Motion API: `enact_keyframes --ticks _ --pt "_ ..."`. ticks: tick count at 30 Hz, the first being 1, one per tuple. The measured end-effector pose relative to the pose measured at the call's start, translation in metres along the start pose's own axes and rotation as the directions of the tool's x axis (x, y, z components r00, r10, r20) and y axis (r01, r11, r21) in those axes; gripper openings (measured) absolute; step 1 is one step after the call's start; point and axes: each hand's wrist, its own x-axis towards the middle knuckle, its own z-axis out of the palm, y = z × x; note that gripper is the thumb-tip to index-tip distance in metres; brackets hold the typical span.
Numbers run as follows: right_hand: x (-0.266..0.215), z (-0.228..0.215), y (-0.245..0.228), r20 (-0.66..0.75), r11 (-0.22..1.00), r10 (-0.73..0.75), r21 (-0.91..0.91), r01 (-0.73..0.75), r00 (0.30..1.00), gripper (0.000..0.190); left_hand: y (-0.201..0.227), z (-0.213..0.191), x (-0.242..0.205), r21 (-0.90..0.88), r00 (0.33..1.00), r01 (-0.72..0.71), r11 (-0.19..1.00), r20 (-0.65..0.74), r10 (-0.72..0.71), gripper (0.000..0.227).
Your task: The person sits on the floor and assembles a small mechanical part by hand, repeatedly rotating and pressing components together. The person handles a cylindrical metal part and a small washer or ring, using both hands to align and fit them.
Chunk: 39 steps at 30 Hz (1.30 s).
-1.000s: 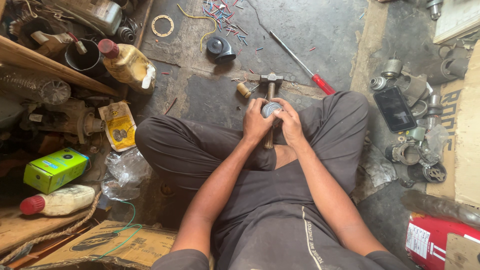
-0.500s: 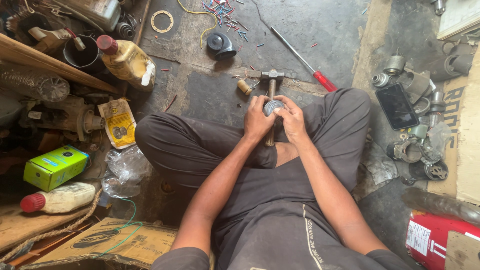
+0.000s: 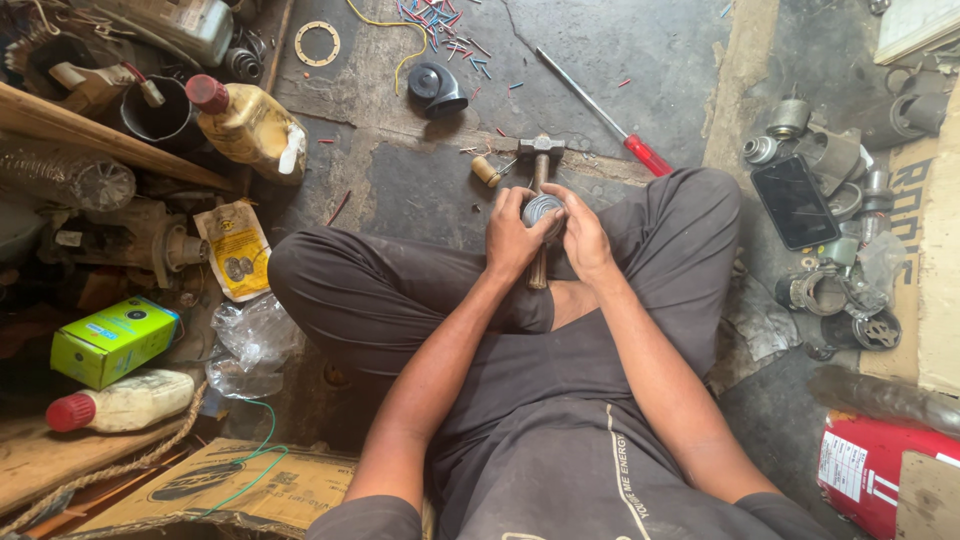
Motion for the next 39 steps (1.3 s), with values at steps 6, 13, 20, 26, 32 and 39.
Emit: enact_keyframes --ticks 6,13,20,26,32,39 --pt "0.003 -0.004 0.005 0.013 0.998 -0.035 -0.045 0.036 0.999 0.04 -0.002 0.002 -0.001 0.022 1.0 -0.004 1.0 -0.003 0.004 0.042" --pt "0.001 -0.002 0.008 -0.011 0.994 -0.054 -0.098 0.053 0.998 0.039 -0.003 0.003 -0.001 0.031 1.0 0.001 1.0 -0.011 -0.001 0.038" --pt "0.003 -0.003 0.009 -0.006 0.984 -0.072 -0.166 0.07 0.997 0.043 -0.006 0.004 -0.001 0.004 1.0 0.02 1.0 -0.014 -0.02 0.035" --pt "0.007 -0.007 0.011 0.007 0.974 -0.086 -0.211 0.085 0.996 0.047 -0.009 0.007 -0.001 -0.016 0.999 0.02 1.0 -0.038 -0.02 0.033" --pt "0.008 -0.007 0.011 -0.002 0.978 -0.069 -0.199 0.067 0.998 0.047 -0.011 0.008 -0.002 -0.021 0.998 0.055 0.998 -0.037 -0.056 0.036" --pt "0.008 -0.006 0.012 0.01 0.965 -0.098 -0.243 0.098 0.995 0.048 -0.009 0.009 -0.002 -0.019 0.997 0.062 0.998 -0.044 -0.063 0.034"
